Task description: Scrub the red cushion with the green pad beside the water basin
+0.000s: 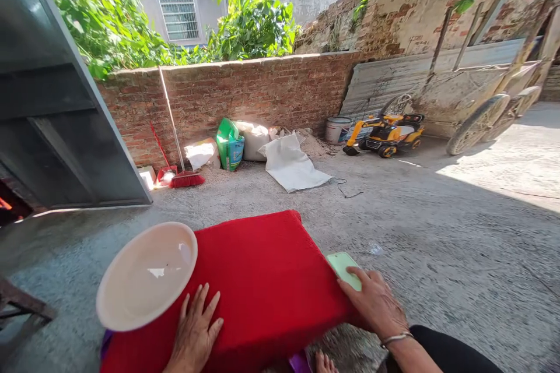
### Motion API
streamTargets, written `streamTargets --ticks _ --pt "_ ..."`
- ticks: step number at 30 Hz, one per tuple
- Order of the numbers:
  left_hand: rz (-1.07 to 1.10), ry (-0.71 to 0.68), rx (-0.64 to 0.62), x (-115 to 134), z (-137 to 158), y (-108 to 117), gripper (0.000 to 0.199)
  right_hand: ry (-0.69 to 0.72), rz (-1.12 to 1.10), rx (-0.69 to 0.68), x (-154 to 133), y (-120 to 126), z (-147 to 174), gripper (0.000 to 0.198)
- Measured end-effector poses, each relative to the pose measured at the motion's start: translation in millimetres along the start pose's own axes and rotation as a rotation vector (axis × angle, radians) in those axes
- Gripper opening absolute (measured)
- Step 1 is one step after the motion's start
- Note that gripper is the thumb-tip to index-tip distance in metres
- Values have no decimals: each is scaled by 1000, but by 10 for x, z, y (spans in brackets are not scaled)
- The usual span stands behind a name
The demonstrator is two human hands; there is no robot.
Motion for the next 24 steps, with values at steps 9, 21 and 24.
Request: streamTargets --ticks 9,21,24 --pt "-17 -26 25 19 -7 61 48 530 -295 -120 -1619 -351 391 37" --pt "41 -190 -41 196 163 163 104 52 -43 62 -151 -115 -216 31" --pt "45 -159 -121 206 150 98 106 158 -141 61 -412 -175 -159 30"
Point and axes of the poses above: each hand's wrist, its own z-axis away from the middle knuckle, its own y-axis out of the back of the hand, x = y × z, the point moved 10 cm from there along -z, towards the middle knuckle, and after that the axes turned 8 degrees about y, right-handed, at the moved point
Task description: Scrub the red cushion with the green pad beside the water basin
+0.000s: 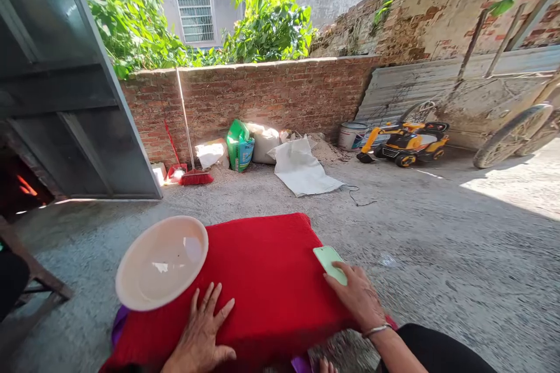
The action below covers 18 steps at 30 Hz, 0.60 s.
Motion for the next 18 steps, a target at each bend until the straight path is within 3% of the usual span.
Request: streamTargets --ticks 5,8,12,16,18 --pt "-31 -14 54 -29 -2 -4 101 325 -136 -41 -884 -315 106 27" --pt "-54 -51 123 -40 5 4 103 372 -120 -83 -1049 -452 107 27" --pt "-60 -72 148 -33 0 2 105 214 -43 -103 -651 -410 -5 29" --pt "-25 -45 103 -21 -13 -11 103 -46 61 -47 37 -125 -98 36" --pt "-11 -32 81 -17 -15 -19 103 -115 91 -7 216 -2 -113 39"
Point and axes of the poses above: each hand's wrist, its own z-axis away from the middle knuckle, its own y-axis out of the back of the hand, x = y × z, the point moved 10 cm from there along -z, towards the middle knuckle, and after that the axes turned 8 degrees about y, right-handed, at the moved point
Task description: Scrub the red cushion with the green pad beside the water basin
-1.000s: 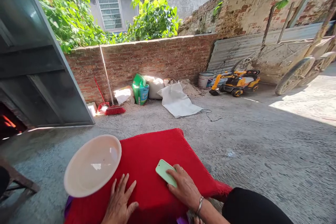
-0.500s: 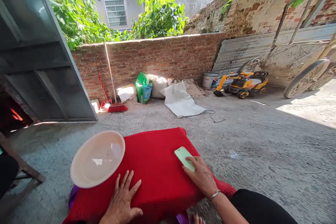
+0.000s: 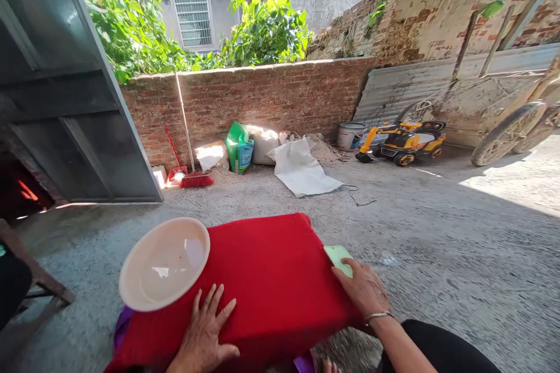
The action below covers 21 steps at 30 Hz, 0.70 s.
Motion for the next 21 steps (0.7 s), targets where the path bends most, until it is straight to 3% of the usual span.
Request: streamTargets --ticks 3,8,11,14,19,21 --pt "2 13 -16 -3 1 -10 103 24 -16 16 -97 15 7 36" --pt "-15 6 -13 -20 7 -6 104 381 -123 -41 -982 -231 166 29" --pt "-25 1 1 -31 17 3 104 422 -108 -88 -1219 -364 201 26" --pt "-34 1 9 -29 30 8 103 311 -65 -97 -1030 -356 102 26" --pt "-27 7 6 -7 27 40 99 77 6 -67 -317 -82 -76 37" --pt "-20 6 -5 2 14 51 99 28 -11 -53 -155 4 -99 41"
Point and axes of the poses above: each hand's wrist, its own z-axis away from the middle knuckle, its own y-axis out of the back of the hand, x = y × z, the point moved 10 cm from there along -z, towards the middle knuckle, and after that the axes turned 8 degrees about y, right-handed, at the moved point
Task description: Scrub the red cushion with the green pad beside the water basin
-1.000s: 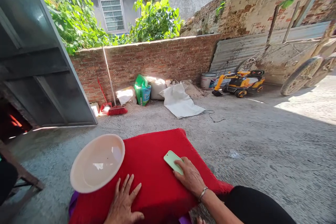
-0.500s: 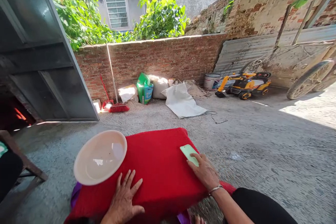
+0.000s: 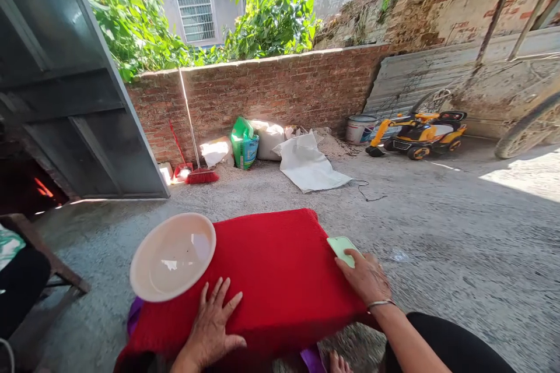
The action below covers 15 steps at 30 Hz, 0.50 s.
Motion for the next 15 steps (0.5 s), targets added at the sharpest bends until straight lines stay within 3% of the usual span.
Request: streamTargets --ticks 4,11,15 --pt "12 5 -30 -2 -26 -8 99 66 -106 13 -195 -38 41 35" --pt "22 15 -45 -24 -18 -35 98 528 -301 -110 -1386 -377 506 36" --pt "21 23 -35 -36 -7 -8 98 531 -278 -178 -1479 -453 607 34"
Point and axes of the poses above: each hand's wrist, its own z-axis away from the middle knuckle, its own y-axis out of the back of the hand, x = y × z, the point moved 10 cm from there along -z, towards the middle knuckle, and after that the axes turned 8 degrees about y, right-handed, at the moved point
